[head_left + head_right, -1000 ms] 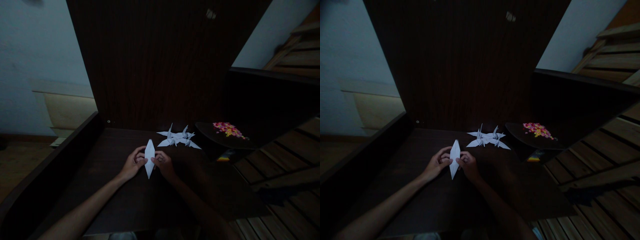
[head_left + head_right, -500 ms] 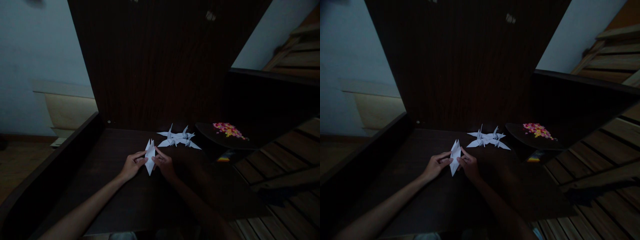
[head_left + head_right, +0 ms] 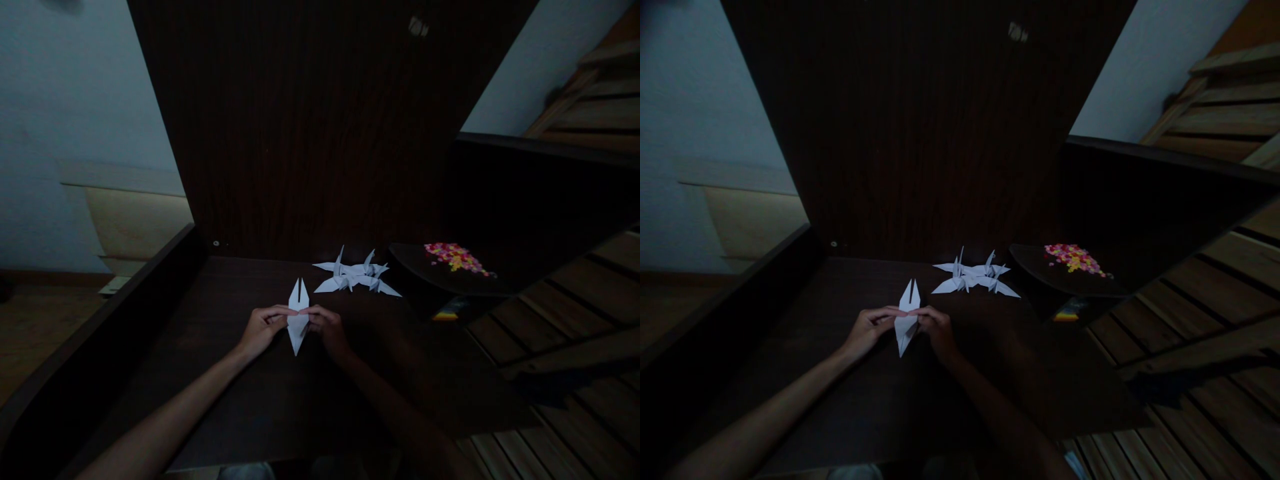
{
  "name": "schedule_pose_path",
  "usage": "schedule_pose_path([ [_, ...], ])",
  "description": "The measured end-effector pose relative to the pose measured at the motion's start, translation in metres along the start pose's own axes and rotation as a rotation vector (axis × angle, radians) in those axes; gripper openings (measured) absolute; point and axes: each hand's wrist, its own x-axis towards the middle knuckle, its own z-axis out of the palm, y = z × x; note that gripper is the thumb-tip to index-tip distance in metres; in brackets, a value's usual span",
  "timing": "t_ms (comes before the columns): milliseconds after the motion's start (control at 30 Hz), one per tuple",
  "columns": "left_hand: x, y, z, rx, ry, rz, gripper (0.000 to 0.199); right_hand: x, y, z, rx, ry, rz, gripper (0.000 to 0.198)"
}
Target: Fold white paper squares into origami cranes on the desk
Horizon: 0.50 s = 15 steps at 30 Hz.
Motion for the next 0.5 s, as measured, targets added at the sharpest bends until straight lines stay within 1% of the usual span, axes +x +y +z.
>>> schedule_pose_path([
  [67,-0.001,0.001,0.000,-0.001,-0.008,-0.014,0.017,0.000,-0.001,0.001,0.010,-0.009,0.035,0.023],
  [133,-0.001,0.002,0.000,0.003,-0.020,-0.013,0.016,0.000,-0.003,0.002,-0.058,0.016,0.033,0.025],
  [267,0.000,0.001,0.000,0.010,-0.030,-0.016,0.014,-0.001,-0.005,0.005,-0.195,0.077,-0.022,0.018],
  [400,-0.001,0.001,0.001,0.002,-0.004,-0.046,0.011,0.001,0.000,0.005,-0.180,0.123,-0.081,0.018],
  [500,-0.002,0.002,0.003,-0.136,0.041,-0.108,0.017,0.003,0.005,0.004,-0.137,0.154,-0.114,0.023],
])
